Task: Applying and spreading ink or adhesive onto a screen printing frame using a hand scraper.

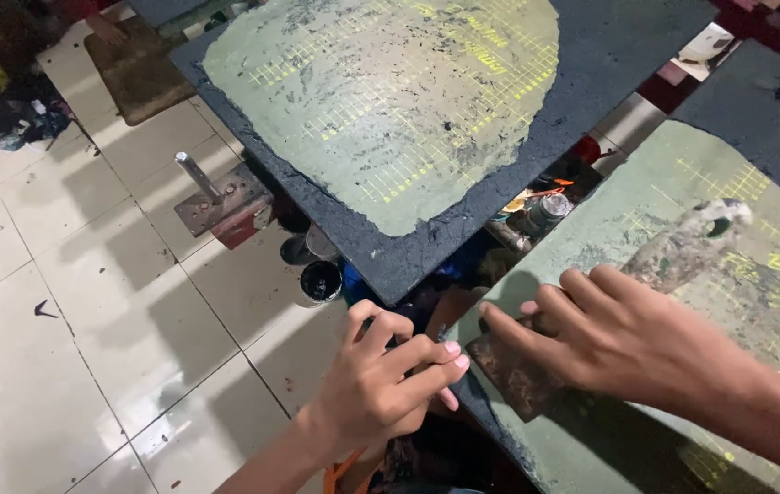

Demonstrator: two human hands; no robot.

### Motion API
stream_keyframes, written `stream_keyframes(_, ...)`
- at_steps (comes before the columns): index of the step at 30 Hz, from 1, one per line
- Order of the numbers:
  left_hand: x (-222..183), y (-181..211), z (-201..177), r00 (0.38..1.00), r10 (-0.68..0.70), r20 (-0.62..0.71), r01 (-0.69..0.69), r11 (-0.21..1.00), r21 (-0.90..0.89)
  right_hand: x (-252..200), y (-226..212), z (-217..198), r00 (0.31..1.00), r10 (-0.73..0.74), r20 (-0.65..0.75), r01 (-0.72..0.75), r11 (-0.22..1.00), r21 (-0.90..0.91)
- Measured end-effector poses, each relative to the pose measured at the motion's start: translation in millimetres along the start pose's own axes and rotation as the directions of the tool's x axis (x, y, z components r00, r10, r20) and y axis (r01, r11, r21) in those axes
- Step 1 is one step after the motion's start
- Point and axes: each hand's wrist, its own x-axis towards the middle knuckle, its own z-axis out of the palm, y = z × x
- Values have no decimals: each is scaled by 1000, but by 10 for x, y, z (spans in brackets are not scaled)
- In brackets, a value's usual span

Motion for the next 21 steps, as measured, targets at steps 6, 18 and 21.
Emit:
stream_keyframes(6,48,-14,7,998,35,-47,-35,999,14,104,-7,25,977,56,-206,-48,998,44)
stream_keyframes(18,5,-86,54,999,-42,15,43,993,-111,163,-138,-42,913,240,-331,-198,967,158)
stream_keyframes(21,33,-127,-1,996,-83,19,84,994,-68,186,-183,-80,891,300,-341,-256,952,169)
